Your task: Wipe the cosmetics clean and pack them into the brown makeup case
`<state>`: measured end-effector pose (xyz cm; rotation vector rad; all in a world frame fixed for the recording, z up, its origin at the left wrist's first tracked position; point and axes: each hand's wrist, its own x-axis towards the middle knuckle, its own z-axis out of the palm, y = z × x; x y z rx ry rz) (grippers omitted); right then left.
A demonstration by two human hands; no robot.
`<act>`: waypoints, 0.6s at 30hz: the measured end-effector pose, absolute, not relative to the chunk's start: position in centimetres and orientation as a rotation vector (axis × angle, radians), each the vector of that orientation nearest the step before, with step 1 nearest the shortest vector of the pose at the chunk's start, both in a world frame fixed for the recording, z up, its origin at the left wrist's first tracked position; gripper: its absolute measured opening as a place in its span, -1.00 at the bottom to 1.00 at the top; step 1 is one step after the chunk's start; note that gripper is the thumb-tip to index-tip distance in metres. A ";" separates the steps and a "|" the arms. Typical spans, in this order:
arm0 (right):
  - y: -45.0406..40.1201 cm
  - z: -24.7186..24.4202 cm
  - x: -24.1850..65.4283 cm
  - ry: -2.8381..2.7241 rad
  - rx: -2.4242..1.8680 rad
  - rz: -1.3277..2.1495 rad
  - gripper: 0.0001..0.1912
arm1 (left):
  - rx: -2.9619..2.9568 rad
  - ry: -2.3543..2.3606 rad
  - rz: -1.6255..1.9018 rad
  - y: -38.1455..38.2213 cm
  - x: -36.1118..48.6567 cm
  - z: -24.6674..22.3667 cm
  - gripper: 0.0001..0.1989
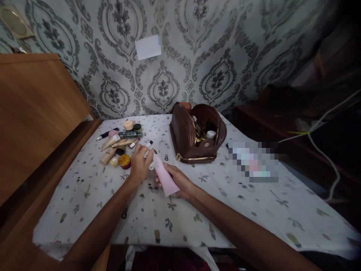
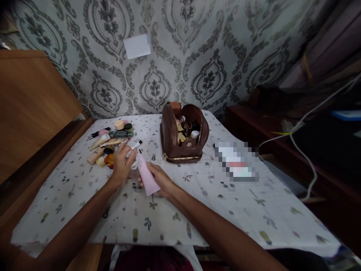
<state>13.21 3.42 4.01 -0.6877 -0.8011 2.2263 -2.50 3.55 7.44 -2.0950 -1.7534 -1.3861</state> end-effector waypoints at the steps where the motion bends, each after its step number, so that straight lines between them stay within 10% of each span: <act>1: 3.3 3.9 13.2 -0.811 -0.679 2.232 -0.73 | -2.078 -1.750 -1.398 3.6 -2.6 7.5 -0.67; 18: 3.5 3.7 12.4 -0.660 -0.700 2.070 -0.68 | -2.123 -1.448 -1.293 2.3 0.0 6.4 -0.82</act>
